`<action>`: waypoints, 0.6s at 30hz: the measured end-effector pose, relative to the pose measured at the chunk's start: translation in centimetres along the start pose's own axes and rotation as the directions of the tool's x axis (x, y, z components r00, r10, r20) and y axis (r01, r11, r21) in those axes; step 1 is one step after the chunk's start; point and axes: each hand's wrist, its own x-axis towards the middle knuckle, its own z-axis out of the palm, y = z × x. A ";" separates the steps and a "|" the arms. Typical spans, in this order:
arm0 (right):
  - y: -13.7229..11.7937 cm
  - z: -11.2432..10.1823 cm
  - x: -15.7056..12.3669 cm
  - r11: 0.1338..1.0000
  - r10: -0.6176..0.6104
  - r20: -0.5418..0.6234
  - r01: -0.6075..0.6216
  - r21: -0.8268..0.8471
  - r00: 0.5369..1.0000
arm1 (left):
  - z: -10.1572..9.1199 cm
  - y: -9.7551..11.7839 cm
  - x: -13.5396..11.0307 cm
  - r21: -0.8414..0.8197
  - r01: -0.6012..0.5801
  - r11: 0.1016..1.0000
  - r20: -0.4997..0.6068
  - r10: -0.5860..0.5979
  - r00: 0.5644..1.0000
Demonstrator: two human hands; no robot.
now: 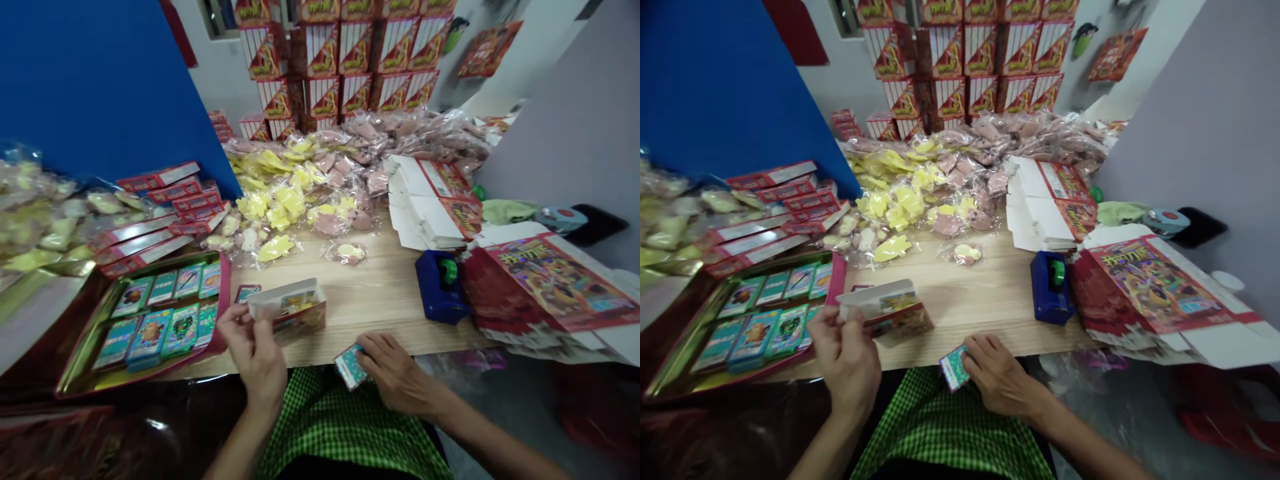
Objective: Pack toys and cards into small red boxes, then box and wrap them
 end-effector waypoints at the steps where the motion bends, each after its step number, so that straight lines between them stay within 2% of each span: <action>1: 0.1 -0.7 -0.1 1.000 -0.006 -0.093 0.007 0.015 0.996 | 0.7 -0.1 -0.3 -0.006 -0.022 1.000 0.040 0.022 0.999; 2: 0.4 -1.7 0.2 0.999 0.028 -0.178 -0.021 0.044 0.984 | 1.4 -0.1 -0.6 -0.016 -0.042 0.999 0.079 0.044 0.996; 4: 0.7 -4.7 2.1 0.982 0.183 -0.324 -0.156 0.108 0.928 | 2.6 0.0 -1.0 -0.036 -0.082 0.996 0.134 0.086 0.987; 5: 0.7 -6.5 3.4 0.960 0.277 -0.355 -0.244 0.136 0.893 | 3.1 0.0 -1.1 -0.040 -0.100 0.994 0.150 0.104 0.983; 6: 0.7 -8.4 4.8 0.948 0.317 -0.372 -0.283 0.144 0.872 | 3.5 -0.1 -1.2 -0.035 -0.114 0.993 0.158 0.118 0.980; 8: 0.4 -11.8 7.6 0.976 0.208 -0.236 -0.183 0.122 0.949 | 3.9 -0.2 -1.2 -0.014 -0.132 0.991 0.160 0.132 0.978; 10: 0.1 -14.1 10.3 0.997 0.069 -0.110 -0.066 0.029 0.992 | 4.1 -0.5 -1.1 -0.010 -0.133 0.991 0.169 0.133 0.977; 12: -0.1 -15.1 12.7 0.992 -0.012 -0.020 0.009 -0.123 1.000 | 4.2 -0.7 -1.0 -0.036 -0.123 0.992 0.184 0.128 0.975; 14: -0.1 -15.2 14.6 0.964 -0.068 0.044 0.077 -0.256 0.997 | 4.2 -0.8 -0.9 -0.064 -0.110 0.992 0.200 0.121 0.972; 18: 0.1 -14.1 17.3 0.892 -0.257 0.124 0.285 -0.352 0.958 | 4.2 -0.9 -0.8 -0.089 -0.111 0.990 0.215 0.128 0.968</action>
